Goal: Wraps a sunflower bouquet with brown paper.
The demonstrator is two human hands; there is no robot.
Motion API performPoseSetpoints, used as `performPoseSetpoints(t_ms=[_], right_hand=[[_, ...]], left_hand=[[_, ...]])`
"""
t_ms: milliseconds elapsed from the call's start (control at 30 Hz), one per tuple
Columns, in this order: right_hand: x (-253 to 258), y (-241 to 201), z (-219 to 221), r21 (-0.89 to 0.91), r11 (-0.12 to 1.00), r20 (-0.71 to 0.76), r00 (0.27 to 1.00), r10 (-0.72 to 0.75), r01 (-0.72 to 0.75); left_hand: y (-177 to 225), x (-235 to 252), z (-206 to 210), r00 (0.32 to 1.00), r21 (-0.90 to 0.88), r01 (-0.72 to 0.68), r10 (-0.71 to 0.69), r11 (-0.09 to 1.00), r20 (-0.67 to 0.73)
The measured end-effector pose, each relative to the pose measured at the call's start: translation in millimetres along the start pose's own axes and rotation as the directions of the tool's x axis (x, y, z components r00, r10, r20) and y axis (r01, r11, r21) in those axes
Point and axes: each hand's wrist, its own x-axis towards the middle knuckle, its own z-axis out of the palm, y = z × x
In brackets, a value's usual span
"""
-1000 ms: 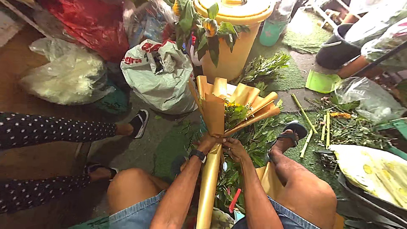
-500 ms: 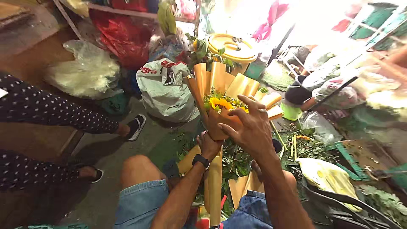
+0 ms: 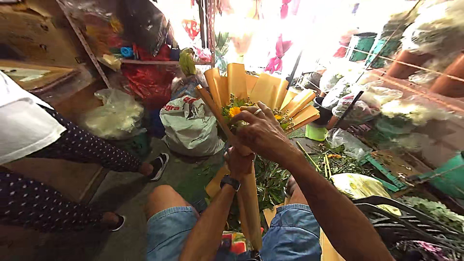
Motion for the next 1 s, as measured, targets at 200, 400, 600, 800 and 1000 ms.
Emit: performPoseSetpoints(t_ms=[200,400,600,800,1000], right_hand=[[-51,-16,-65,0.363,0.93,-0.538,0.8,0.266,-0.065],[-146,-46,68,0.729,0.566,-0.218,0.653,0.725,-0.385],[-224,-68,178,0.778,0.193,0.272,0.597,0.754,-0.598],[-226,-51,189,0.937,0.132,0.124,0.663,0.738,-0.323],[-216,-29,184,0.944,0.123,0.129,0.685,0.717,-0.307]], left_hand=[[20,1,-20,0.998,-0.146,0.064,-0.062,0.987,0.018],[38,23,-51,1.0,-0.415,-0.027,0.02,0.909,-0.021],[59,45,-89,0.987,-0.546,-0.159,0.115,0.823,-0.114],[97,78,-122,0.964,-0.742,-0.266,0.162,0.615,-0.212],[110,75,-139,0.981,-0.829,-0.193,0.122,0.525,-0.15]])
